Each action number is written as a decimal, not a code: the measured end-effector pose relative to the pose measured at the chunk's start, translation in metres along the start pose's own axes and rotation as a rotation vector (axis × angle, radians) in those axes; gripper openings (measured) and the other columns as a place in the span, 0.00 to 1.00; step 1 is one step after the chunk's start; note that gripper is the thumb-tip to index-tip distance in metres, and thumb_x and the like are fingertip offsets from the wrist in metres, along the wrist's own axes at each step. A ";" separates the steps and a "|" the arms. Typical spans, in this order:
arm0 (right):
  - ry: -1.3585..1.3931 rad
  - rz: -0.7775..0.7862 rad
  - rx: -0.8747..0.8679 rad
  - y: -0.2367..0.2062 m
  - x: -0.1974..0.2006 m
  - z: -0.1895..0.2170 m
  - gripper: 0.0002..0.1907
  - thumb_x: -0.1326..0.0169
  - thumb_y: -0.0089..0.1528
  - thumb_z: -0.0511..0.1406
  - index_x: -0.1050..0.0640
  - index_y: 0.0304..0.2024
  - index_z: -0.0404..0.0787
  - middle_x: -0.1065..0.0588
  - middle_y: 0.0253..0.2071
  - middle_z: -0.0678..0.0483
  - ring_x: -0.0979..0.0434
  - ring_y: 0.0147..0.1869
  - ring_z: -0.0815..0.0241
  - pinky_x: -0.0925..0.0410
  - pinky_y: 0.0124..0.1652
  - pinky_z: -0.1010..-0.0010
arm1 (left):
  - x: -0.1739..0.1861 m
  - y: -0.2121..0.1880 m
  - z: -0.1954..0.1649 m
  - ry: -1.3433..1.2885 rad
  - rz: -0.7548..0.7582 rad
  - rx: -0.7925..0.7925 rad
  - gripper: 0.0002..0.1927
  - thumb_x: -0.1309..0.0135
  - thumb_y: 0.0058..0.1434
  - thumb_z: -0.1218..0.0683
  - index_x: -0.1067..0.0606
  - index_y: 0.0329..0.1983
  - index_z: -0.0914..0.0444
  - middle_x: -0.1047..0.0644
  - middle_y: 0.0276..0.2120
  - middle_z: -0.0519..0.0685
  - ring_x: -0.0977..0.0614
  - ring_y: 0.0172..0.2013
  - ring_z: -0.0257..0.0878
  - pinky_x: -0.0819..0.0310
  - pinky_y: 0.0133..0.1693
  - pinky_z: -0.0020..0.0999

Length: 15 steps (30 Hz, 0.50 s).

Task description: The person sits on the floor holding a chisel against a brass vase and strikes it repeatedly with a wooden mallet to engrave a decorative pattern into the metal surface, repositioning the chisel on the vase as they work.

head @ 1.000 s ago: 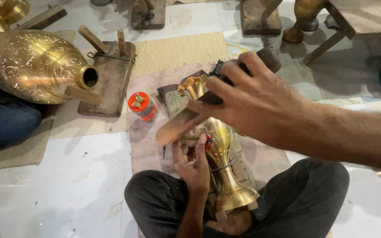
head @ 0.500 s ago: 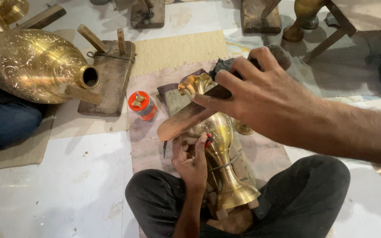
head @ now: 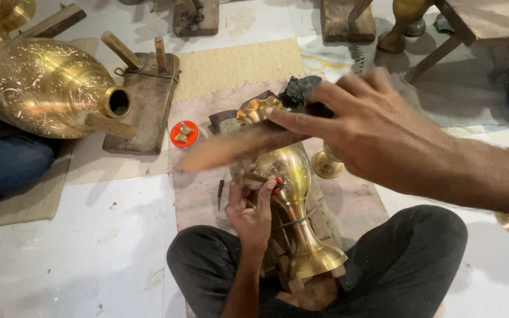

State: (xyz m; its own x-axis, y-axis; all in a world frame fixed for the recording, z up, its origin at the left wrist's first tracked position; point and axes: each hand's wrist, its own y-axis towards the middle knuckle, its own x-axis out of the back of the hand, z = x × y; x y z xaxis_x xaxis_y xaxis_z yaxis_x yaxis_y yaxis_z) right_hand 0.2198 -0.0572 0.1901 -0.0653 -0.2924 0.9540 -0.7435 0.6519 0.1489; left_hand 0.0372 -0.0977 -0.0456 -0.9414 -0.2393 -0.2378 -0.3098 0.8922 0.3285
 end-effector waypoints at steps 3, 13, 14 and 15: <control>0.034 0.021 -0.019 -0.006 -0.003 0.000 0.41 0.43 0.53 0.27 0.28 0.69 0.56 0.23 0.51 0.46 0.26 0.51 0.49 0.35 0.50 0.48 | 0.002 0.002 0.002 0.004 -0.004 0.053 0.16 0.37 0.63 0.63 0.25 0.53 0.69 0.20 0.32 0.45 0.21 0.33 0.29 0.27 0.36 0.22; 0.035 -0.039 -0.087 -0.025 -0.014 -0.004 0.38 0.45 0.57 0.26 0.29 0.69 0.53 0.23 0.51 0.44 0.25 0.49 0.50 0.33 0.49 0.46 | 0.011 0.011 0.007 0.051 0.144 -0.098 0.05 0.40 0.65 0.68 0.25 0.42 0.71 0.20 0.32 0.51 0.19 0.44 0.35 0.27 0.50 0.29; 0.123 -0.025 -0.115 -0.027 -0.014 -0.003 0.37 0.45 0.58 0.26 0.29 0.71 0.52 0.23 0.51 0.43 0.25 0.49 0.50 0.32 0.47 0.47 | 0.012 0.012 0.007 0.010 0.140 -0.023 0.06 0.39 0.65 0.67 0.25 0.42 0.71 0.19 0.32 0.50 0.19 0.39 0.33 0.25 0.44 0.26; -0.002 -0.056 -0.088 -0.032 -0.013 -0.004 0.37 0.45 0.58 0.27 0.29 0.70 0.54 0.23 0.50 0.45 0.24 0.50 0.50 0.32 0.49 0.47 | 0.012 0.013 0.007 -0.031 0.134 0.052 0.06 0.38 0.65 0.66 0.25 0.42 0.70 0.19 0.33 0.49 0.19 0.35 0.30 0.24 0.38 0.24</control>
State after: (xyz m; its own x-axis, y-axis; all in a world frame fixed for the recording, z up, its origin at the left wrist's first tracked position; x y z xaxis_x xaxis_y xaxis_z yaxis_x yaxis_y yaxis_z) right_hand 0.2465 -0.0714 0.1735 -0.0271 -0.3312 0.9432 -0.6847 0.6936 0.2239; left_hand 0.0226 -0.0865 -0.0509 -0.9690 -0.1056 -0.2233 -0.1736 0.9342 0.3117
